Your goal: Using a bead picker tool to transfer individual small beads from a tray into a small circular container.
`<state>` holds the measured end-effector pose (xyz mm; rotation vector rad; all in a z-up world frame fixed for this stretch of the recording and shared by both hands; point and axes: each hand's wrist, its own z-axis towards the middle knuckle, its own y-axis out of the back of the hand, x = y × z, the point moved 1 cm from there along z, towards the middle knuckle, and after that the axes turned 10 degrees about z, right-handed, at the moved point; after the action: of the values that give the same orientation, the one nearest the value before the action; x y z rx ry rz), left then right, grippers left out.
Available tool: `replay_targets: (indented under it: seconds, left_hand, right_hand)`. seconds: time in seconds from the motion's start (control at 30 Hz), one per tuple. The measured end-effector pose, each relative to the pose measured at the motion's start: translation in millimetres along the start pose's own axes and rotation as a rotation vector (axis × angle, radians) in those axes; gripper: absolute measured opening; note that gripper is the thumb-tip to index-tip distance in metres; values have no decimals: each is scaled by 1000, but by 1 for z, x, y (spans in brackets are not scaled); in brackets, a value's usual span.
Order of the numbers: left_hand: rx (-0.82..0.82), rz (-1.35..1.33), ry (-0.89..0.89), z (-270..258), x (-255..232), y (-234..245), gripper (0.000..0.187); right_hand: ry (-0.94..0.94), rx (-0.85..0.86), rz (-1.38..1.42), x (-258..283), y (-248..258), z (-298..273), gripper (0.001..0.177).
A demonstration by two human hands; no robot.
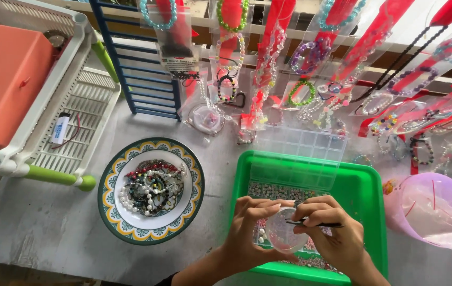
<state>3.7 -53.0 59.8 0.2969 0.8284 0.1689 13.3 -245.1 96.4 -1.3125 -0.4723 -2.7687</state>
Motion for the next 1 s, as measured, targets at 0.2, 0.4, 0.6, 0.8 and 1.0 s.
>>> replay_targets:
  seconds: [0.2, 0.4, 0.6, 0.8, 1.0]
  left_hand:
    - [32, -67, 69, -1, 6, -8, 73]
    - [159, -286, 240, -15, 27, -26, 82]
    - [219, -263, 327, -23, 33, -36, 74]
    - [192, -262, 347, -17, 34, -35, 74]
    - [211, -307, 343, -17, 35, -37, 72]
  right_hand:
    - [-22, -26, -85, 4, 9, -7, 24]
    - [-222, -298, -228, -10, 40, -62, 25]
    - [-637, -490, -518, -34, 33, -120, 24]
    - [-641, -536, -571, -40, 20, -124, 24]
    - [-668, -522, -587, -41, 23, -125, 25]
